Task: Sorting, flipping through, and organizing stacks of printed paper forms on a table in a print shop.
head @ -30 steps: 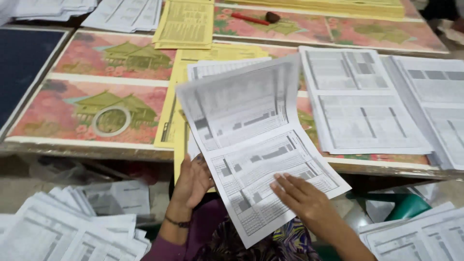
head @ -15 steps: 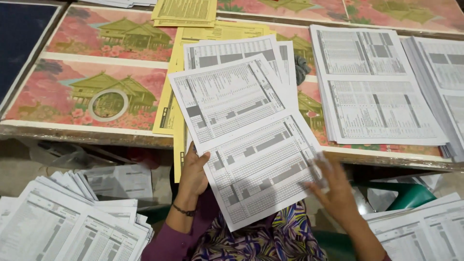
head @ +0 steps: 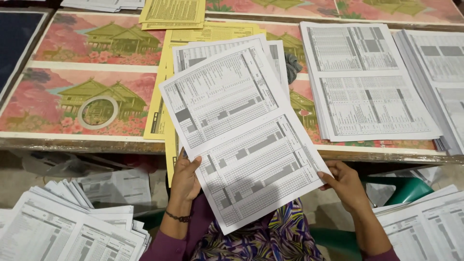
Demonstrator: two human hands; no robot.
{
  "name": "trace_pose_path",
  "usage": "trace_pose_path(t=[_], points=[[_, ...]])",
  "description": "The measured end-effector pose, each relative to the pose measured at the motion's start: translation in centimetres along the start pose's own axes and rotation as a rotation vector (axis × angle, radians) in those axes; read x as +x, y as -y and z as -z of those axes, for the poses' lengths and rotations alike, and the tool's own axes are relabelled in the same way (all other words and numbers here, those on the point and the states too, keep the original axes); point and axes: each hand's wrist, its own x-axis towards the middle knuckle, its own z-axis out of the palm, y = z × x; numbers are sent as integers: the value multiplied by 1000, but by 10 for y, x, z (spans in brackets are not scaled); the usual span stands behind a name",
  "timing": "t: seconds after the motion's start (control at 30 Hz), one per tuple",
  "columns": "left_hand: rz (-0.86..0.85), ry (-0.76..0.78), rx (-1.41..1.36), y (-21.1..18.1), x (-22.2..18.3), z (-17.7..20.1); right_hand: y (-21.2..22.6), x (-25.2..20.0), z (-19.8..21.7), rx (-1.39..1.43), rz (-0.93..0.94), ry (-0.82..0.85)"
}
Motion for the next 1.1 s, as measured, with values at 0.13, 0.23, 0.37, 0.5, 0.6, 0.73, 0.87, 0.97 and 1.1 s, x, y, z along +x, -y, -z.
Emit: trace_pose_path(t=[0.13, 0.23, 0.37, 0.5, 0.6, 0.73, 0.87, 0.97, 1.1], points=[[16, -37, 9, -4, -20, -20, -16, 14, 11, 58, 71, -90], [117, -190, -134, 9, -68, -56, -5, 28, 20, 130, 241, -218], [288, 20, -79, 60, -106, -39, 10, 48, 34, 370, 96, -291], [450, -11, -132, 30, -99, -36, -9, 47, 37, 384, 107, -82], [395, -128, -89, 53, -90, 4, -12, 47, 35, 434, 135, -71], [368, -210, -73, 50, -83, 6, -3, 45, 30, 404, 101, -108], [311, -197, -62, 59, -84, 9, -5, 46, 27, 396, 161, -146], [349, -205, -48, 44, -87, -7, -12, 49, 28, 408, 199, -168], [365, -207, -49, 36, -88, -13, -14, 49, 27, 459, 215, -152]])
